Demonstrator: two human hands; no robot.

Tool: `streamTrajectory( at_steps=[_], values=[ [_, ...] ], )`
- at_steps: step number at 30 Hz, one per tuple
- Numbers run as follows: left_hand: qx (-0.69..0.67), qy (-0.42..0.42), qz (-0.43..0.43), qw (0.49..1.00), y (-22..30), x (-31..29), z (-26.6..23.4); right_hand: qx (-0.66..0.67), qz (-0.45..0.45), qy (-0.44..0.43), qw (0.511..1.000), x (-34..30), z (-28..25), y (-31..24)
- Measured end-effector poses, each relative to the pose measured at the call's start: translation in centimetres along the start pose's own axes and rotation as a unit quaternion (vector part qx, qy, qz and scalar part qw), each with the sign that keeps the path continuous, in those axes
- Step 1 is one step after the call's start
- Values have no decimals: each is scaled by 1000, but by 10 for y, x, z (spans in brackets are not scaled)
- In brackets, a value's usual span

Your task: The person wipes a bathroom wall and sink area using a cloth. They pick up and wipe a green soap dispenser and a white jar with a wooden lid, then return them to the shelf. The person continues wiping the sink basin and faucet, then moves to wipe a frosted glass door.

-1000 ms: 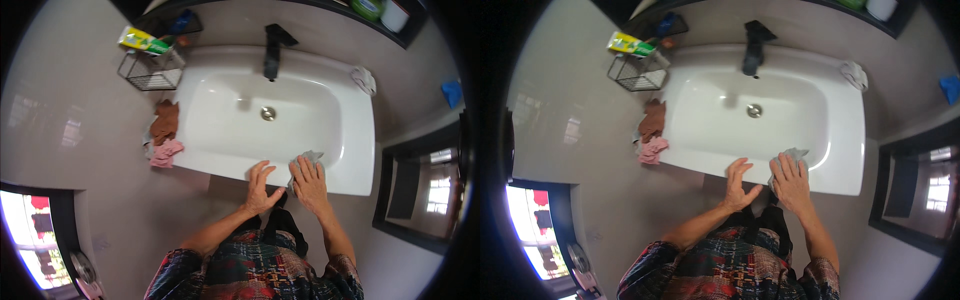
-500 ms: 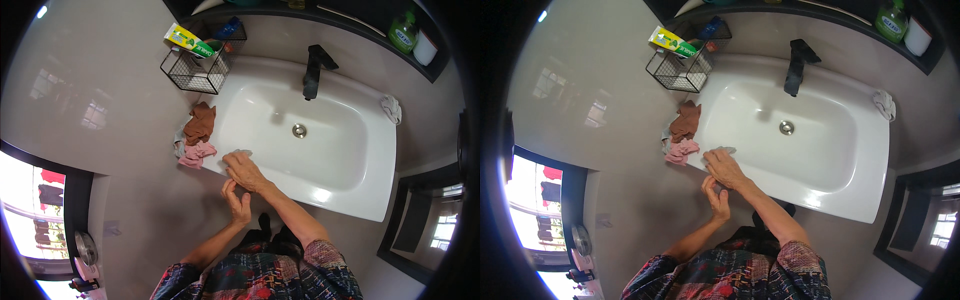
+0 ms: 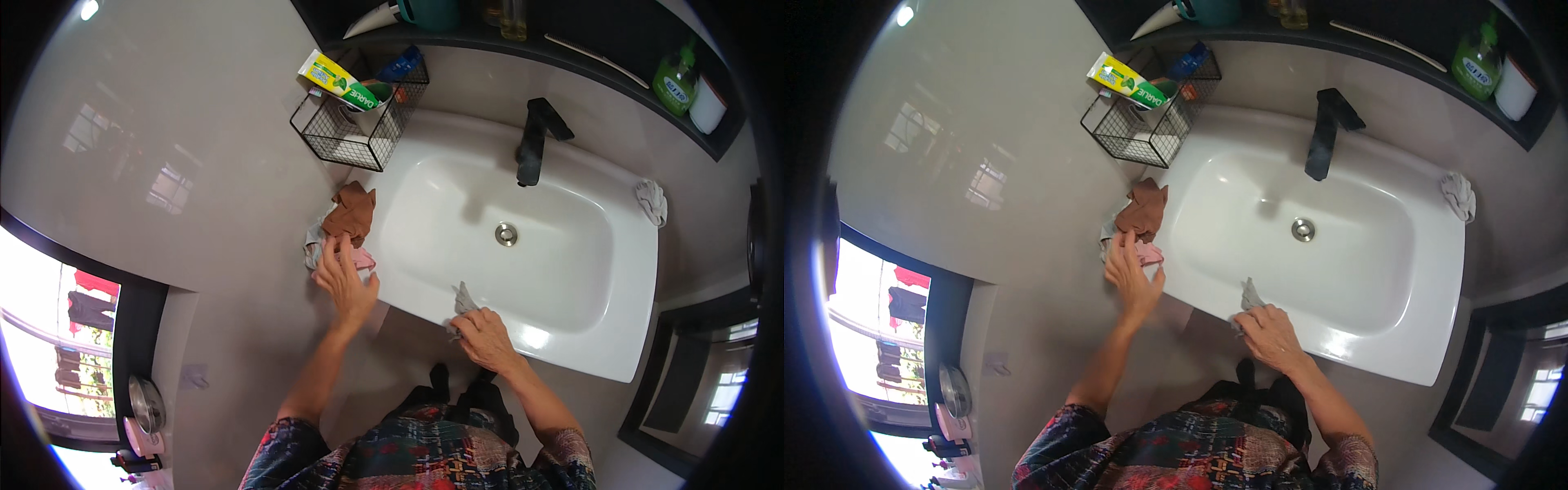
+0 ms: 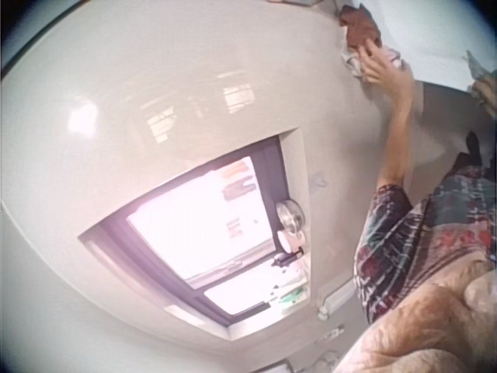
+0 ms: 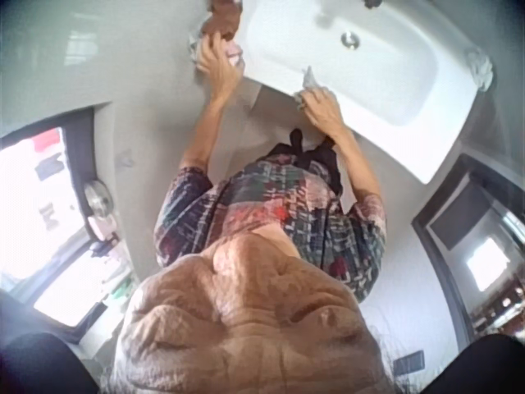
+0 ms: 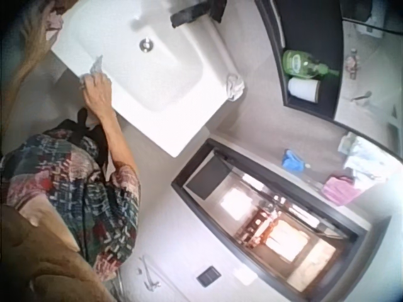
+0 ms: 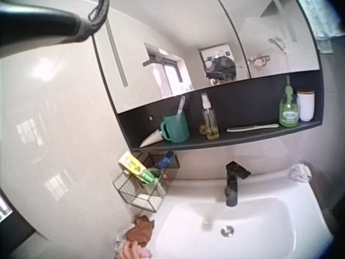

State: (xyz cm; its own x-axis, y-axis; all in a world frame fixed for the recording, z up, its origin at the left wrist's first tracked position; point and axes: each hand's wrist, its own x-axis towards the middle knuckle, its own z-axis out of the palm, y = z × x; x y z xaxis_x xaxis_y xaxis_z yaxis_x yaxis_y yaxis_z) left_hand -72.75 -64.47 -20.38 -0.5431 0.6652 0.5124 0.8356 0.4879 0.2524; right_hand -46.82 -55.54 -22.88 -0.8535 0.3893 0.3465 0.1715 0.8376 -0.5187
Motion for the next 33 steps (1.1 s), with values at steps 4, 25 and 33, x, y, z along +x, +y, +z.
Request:
streamTrajectory(
  at_steps=[4,25,33],
  values=[
    [67,-77,19,995,-13,57,-9,12,39,-7,999,0,-3,0],
    [-7,77,126,989,-46,-18,42,-23,-21,56,998,88,69,-6],
    [-212,128,109,963,-39,-2,19,-21,-8,21,1000,11,15,-9]
  ],
)
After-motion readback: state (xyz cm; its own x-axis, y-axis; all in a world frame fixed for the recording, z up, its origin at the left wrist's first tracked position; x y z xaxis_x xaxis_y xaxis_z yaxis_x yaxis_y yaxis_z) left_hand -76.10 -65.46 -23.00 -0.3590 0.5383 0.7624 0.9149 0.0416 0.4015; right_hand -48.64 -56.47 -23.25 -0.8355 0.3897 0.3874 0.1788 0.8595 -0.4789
